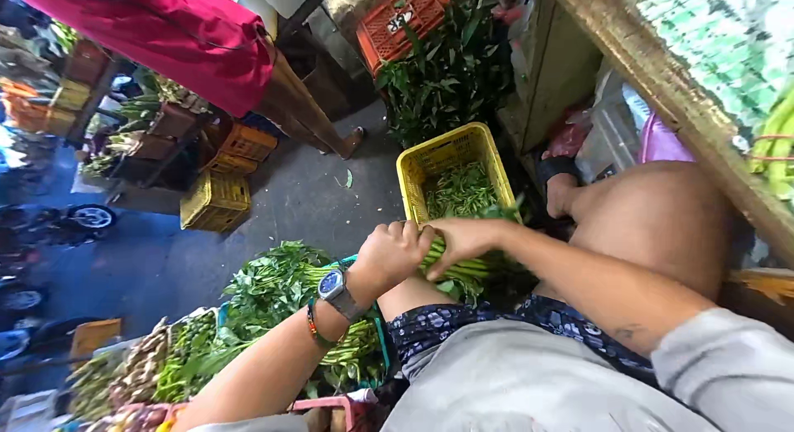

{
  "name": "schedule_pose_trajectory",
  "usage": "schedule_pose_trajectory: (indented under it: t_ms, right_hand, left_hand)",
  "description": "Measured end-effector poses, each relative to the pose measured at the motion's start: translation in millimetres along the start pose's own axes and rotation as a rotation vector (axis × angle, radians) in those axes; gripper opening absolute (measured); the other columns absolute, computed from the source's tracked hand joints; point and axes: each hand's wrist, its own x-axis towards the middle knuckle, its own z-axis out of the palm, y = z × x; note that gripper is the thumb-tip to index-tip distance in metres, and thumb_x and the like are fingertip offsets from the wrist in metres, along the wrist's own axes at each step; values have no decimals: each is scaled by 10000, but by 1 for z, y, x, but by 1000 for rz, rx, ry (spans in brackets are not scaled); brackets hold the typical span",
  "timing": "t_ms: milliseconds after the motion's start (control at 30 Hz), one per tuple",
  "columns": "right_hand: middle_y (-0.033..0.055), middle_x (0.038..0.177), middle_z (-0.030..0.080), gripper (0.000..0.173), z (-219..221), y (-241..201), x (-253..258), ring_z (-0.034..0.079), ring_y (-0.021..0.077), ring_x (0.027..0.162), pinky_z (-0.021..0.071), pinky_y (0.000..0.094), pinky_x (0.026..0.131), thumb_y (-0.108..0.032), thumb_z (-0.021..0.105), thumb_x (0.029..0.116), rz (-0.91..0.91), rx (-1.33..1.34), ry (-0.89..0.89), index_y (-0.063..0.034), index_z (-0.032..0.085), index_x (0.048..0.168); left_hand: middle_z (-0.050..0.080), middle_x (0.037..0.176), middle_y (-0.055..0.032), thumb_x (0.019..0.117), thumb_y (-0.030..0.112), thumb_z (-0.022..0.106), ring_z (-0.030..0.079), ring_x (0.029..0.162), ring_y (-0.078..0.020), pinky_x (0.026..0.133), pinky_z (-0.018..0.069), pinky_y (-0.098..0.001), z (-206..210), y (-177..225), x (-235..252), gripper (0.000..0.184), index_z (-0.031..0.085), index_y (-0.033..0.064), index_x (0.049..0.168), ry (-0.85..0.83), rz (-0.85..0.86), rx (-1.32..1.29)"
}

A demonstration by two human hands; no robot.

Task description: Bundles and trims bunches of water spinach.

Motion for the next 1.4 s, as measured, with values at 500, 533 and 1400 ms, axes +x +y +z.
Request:
schedule_pose_trajectory:
  t_ms: [500, 533, 1400]
  right_hand:
    - [7, 772, 703, 358, 12, 19, -14, 679, 96, 649, 607, 273, 643, -220, 731, 786, 28, 809, -338, -74, 665, 1107]
    - [9, 788, 712, 430, 4, 24, -14, 683, 98, 651, 614, 281, 645, -287, 789, 773, -53, 865, -342, -87, 677, 1136]
    - [-12, 808, 714, 360, -47, 12, -37, 698, 123, 735, 609, 346, 737, -432, 780, 870, -352, 750, -200, -127, 688, 1038]
  left_hand:
    - [605, 1358, -133, 696, 416, 930, 685, 1000, -342, 786, 572, -600, -58, -30, 22, 1052, 370, 308, 1581, -301, -130, -554]
    - [556, 1455, -100, 705, 440, 922, 660, 1124, -293, 894, 570, -563, -68, -48, 15, 1075, 346, 287, 1600, -135, -183, -705]
    - [389, 1609, -140, 965, 100, 658, 711, 857, -274, 684, 601, -488, -73, -24, -6, 621, 439, 125, 1547, 559, -547, -662]
